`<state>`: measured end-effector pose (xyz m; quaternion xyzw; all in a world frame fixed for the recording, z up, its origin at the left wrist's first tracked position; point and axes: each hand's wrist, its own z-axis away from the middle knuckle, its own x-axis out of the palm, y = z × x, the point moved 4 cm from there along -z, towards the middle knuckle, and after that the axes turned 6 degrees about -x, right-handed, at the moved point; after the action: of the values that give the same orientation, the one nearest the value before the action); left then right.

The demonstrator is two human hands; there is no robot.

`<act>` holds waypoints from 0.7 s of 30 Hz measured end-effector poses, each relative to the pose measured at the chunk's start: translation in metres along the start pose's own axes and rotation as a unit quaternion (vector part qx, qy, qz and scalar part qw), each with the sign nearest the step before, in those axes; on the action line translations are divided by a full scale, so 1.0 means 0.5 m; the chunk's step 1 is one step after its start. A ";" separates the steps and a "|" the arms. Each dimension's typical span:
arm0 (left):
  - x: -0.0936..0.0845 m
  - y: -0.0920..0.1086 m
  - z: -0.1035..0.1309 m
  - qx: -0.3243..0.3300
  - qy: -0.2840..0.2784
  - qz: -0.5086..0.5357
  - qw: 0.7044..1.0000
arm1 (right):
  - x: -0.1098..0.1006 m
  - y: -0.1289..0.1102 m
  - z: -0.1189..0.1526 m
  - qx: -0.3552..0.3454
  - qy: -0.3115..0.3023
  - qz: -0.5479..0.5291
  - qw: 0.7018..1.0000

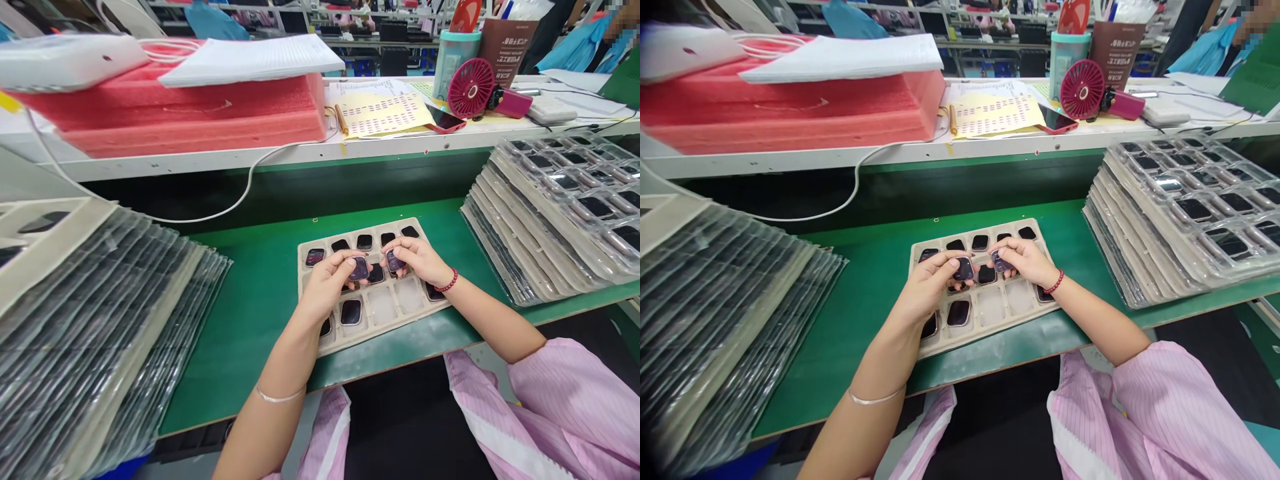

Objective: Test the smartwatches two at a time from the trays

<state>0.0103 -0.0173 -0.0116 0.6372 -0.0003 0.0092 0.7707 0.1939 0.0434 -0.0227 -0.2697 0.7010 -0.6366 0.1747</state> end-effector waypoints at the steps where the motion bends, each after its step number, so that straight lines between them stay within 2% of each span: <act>1: 0.001 0.001 0.001 0.001 0.002 -0.001 1.000 | 0.000 0.000 0.000 0.001 0.004 0.004 1.000; 9: 0.009 0.007 0.005 -0.003 0.001 -0.015 1.000 | 0.005 -0.015 0.002 -0.012 0.015 0.017 1.000; 21: 0.005 0.006 0.004 0.000 0.014 -0.008 1.000 | 0.006 -0.011 0.003 -0.016 0.016 0.050 0.998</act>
<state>0.0125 -0.0188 -0.0083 0.6367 0.0157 0.0115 0.7708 0.1932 0.0399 -0.0174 -0.2270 0.7265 -0.6199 0.1909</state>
